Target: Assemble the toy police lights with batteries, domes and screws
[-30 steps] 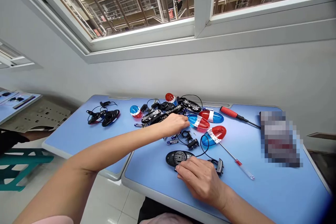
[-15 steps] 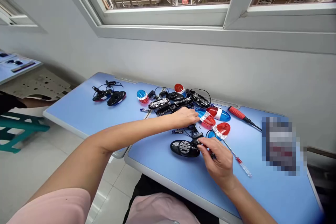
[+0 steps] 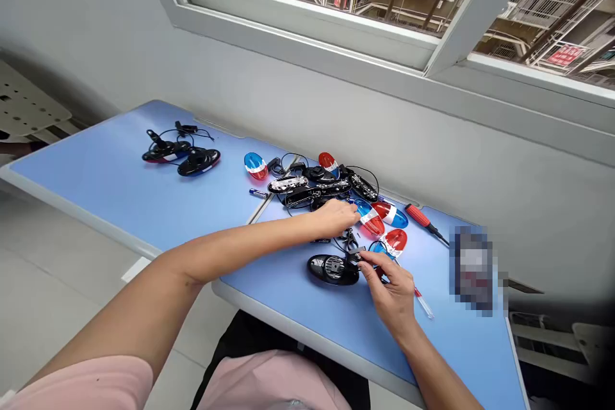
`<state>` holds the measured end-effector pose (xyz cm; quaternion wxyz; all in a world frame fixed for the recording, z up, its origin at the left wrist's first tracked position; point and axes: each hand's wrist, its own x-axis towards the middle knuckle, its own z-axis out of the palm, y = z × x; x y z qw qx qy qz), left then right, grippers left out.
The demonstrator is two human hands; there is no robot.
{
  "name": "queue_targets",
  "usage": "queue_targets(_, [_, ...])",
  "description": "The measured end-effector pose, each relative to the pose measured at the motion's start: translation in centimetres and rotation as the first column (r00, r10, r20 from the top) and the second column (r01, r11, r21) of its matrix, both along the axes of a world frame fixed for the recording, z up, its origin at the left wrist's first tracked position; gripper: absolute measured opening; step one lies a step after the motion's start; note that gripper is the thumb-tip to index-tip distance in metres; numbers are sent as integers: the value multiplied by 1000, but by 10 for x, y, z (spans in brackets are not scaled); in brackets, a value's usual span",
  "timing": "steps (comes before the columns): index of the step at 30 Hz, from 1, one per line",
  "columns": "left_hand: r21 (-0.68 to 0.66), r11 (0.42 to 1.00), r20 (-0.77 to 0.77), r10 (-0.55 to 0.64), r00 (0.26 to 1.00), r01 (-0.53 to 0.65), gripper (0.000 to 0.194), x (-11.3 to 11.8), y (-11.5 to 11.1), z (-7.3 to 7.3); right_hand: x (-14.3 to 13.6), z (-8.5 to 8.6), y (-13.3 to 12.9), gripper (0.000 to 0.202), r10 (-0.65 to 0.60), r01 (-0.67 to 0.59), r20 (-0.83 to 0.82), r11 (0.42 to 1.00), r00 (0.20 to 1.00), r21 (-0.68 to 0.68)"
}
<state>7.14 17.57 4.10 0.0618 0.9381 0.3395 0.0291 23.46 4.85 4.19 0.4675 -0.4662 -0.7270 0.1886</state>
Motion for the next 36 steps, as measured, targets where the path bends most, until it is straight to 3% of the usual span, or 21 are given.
queue_targets(5, [-25,996,133,94,987,-91,21,-18,-11,17,-6,6,0,11,29,-30,39,999,999,25])
queue_targets(7, [-144,980,343,176,923,-134,20,-31,-21,26,-10,7,0,11,62,-65,76,997,995,37])
queue_targets(8, [-255,959,475,236,848,-124,17,-39,-27,29,-11,8,0,11,77,-81,93,996,993,41])
queue_targets(10, [-498,866,645,403,650,-42,14,-55,-42,33,-14,8,0,12,98,-106,121,993,988,58])
queue_targets(11, [-602,798,656,495,569,0,14,-63,-51,34,-14,7,1,13,110,-120,138,991,984,68])
queue_targets(13, [-748,662,602,645,471,50,21,-75,-69,31,-15,6,3,15,132,-149,188,985,973,82])
queue_targets(15, [-800,596,562,710,424,62,27,-82,-87,24,-15,5,5,16,150,-177,259,981,954,84])
queue_targets(20, [-737,671,641,658,395,78,21,-77,-118,7,-16,2,5,14,152,-185,348,981,925,64])
queue_targets(24, [-604,796,715,559,421,-31,12,-64,-133,-4,-19,-2,2,14,81,-107,334,992,939,61])
queue_targets(26, [-554,830,735,522,432,-61,13,-59,-135,-10,-20,-5,1,16,60,-87,348,994,935,61])
queue_targets(31, [-592,804,715,559,419,-62,13,-58,-127,-15,-18,-3,1,16,54,-84,345,994,937,72])
queue_targets(36, [-713,701,682,692,237,1,17,-61,-129,-2,-26,12,-10,16,127,-152,204,982,971,115])
